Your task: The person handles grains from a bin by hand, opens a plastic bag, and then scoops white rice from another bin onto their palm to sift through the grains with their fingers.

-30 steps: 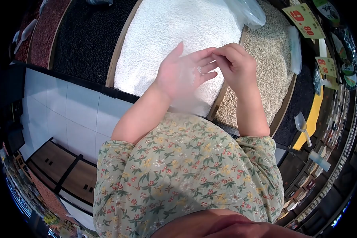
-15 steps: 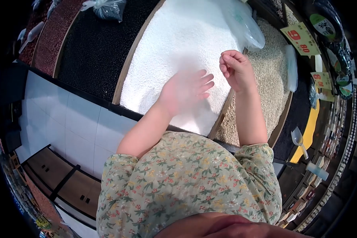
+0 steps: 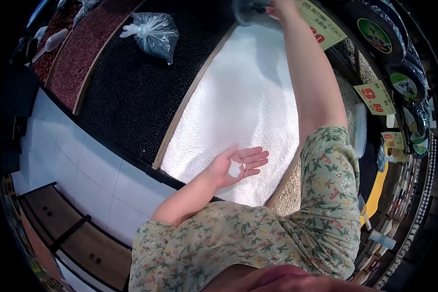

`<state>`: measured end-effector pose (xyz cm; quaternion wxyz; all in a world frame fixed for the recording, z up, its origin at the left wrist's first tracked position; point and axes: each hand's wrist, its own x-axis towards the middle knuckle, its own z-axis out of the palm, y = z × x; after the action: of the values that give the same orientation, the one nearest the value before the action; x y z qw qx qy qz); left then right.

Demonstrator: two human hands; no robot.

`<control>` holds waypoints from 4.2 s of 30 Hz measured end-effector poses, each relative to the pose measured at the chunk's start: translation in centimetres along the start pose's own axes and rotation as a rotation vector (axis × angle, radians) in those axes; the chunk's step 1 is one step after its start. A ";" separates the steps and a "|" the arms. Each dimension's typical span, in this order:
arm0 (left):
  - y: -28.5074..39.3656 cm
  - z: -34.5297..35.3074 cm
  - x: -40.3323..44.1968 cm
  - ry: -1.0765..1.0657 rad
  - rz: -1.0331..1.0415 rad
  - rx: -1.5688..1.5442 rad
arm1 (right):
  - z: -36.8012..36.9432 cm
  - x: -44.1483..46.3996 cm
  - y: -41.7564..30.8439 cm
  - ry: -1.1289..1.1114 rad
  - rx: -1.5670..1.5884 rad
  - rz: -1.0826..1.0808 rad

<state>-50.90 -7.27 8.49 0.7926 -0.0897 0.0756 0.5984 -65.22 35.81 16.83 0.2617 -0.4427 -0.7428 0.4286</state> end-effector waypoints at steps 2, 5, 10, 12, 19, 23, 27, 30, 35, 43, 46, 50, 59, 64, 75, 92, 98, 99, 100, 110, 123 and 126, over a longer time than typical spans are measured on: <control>0.5 0.3 -0.1 0.042 -0.031 0.025 | 0.4 1.4 0.3 -0.006 0.118 0.106; 0.9 -0.1 0.4 0.028 -0.036 0.001 | 0.2 -1.8 1.0 0.001 0.492 0.127; 0.9 0.5 1.0 -0.111 0.119 0.074 | -4.4 -13.3 0.4 -0.191 0.298 -0.048; 1.0 0.3 1.4 -0.158 0.126 -0.044 | -6.6 -18.2 1.0 -0.251 0.260 -0.074; -0.8 3.0 1.2 -0.217 0.183 -0.028 | -11.3 -36.2 2.2 -0.480 0.261 -0.163; -2.3 4.5 0.9 -0.197 0.182 -0.022 | -12.7 -40.5 2.8 -0.454 0.067 -0.419; -3.7 4.4 0.8 -0.177 0.147 -0.005 | -12.6 -42.4 1.7 -0.448 -0.008 -0.443; -4.2 3.5 0.8 -0.077 0.120 -0.023 | -11.8 -41.9 1.8 -0.480 -0.234 -0.659; -4.7 5.6 -0.5 -0.041 0.173 0.078 | -11.7 -41.3 1.8 -0.440 -0.295 -0.728; -4.7 5.1 -0.4 -0.241 0.211 -0.021 | -12.5 -43.4 3.0 -0.473 -0.222 -0.566; -4.5 5.2 -0.2 -0.183 0.243 0.010 | -12.9 -44.0 3.0 -0.400 -0.209 -0.561; -3.8 4.9 0.2 -0.274 0.284 -0.004 | -13.4 -44.6 4.2 -0.272 -0.136 -0.534; -2.3 2.8 1.7 -0.235 0.388 -0.010 | -13.4 -44.6 5.0 -0.191 -0.076 -0.473; -2.1 2.7 1.7 -0.221 0.359 0.004 | -12.9 -44.5 5.3 -0.181 -0.113 -0.464; -1.8 2.8 1.7 -0.235 0.350 0.008 | -12.3 -44.2 5.7 -0.204 -0.098 -0.440; -1.7 2.3 1.7 -0.176 0.383 -0.030 | -10.7 -43.9 5.8 -0.231 -0.158 -0.486; -1.9 1.9 1.7 -0.176 0.344 0.002 | -10.7 -43.9 5.8 -0.233 -0.152 -0.473; -1.8 1.8 1.7 -0.177 0.343 0.002 | -10.8 -43.9 5.9 -0.237 -0.167 -0.464; -1.6 1.8 1.8 -0.163 0.364 0.015 | -10.8 -43.9 5.9 -0.235 -0.169 -0.464; -1.7 1.9 1.9 -0.198 0.366 -0.035 | -10.9 -44.0 5.8 -0.222 -0.148 -0.453; -1.3 1.7 1.6 -0.232 0.379 -0.051 | -10.7 -43.9 6.0 -0.209 -0.151 -0.448; -1.2 1.6 1.7 -0.221 0.410 -0.030 | -10.7 -43.8 6.0 -0.219 -0.175 -0.477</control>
<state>-49.30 -5.64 9.73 0.6567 -0.0182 -0.0036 0.7540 -33.77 2.99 16.50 0.2340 -0.2272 -0.8842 0.3343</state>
